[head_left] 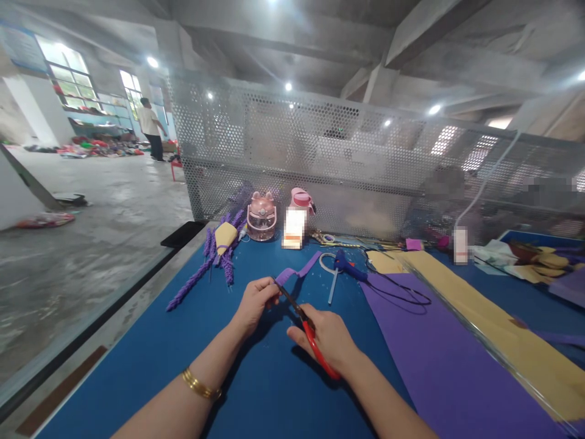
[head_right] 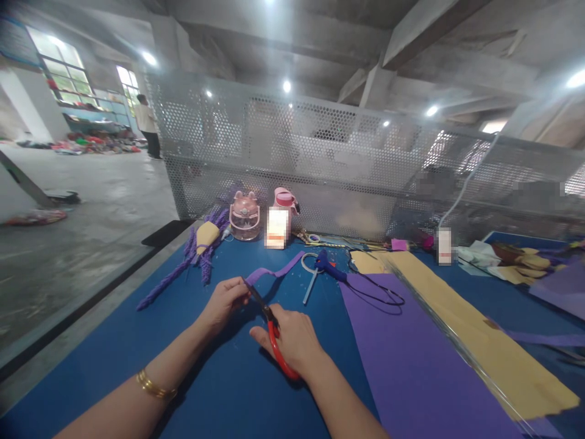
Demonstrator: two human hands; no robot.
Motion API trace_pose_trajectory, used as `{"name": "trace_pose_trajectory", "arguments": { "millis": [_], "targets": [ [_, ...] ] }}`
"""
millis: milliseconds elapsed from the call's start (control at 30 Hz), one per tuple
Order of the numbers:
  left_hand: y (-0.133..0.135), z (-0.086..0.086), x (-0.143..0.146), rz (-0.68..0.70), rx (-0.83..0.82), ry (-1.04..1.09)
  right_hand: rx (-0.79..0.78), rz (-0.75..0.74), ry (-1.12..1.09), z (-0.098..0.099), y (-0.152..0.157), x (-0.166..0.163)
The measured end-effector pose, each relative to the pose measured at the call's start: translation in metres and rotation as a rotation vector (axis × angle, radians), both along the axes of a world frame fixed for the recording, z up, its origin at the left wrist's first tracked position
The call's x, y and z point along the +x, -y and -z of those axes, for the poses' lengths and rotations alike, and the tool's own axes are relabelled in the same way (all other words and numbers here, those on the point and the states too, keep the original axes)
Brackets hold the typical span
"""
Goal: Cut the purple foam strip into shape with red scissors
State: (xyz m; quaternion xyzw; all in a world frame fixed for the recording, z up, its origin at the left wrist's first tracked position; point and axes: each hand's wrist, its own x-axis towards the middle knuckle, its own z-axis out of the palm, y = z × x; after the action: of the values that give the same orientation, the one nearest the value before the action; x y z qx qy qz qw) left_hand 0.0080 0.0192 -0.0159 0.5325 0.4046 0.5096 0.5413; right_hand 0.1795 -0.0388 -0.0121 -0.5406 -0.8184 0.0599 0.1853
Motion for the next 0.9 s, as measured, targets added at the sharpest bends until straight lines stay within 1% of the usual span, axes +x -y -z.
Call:
{"name": "trace_pose_trajectory", "arguments": {
  "millis": [267,500,900],
  "targets": [
    [-0.0006,0.0014,-0.0006,0.008,-0.009,0.013,-0.005,-0.019,0.004,-0.0038,0.0009,0.0007],
    [-0.0014,0.0037,-0.0008,0.019,-0.007,0.026,0.013,-0.022,0.029,-0.0021,0.0006,0.0005],
    [-0.0031,0.0053,0.0,0.014,0.0,0.017,-0.007,0.03,0.064,-0.0005,-0.0019,0.0005]
  ]
}}
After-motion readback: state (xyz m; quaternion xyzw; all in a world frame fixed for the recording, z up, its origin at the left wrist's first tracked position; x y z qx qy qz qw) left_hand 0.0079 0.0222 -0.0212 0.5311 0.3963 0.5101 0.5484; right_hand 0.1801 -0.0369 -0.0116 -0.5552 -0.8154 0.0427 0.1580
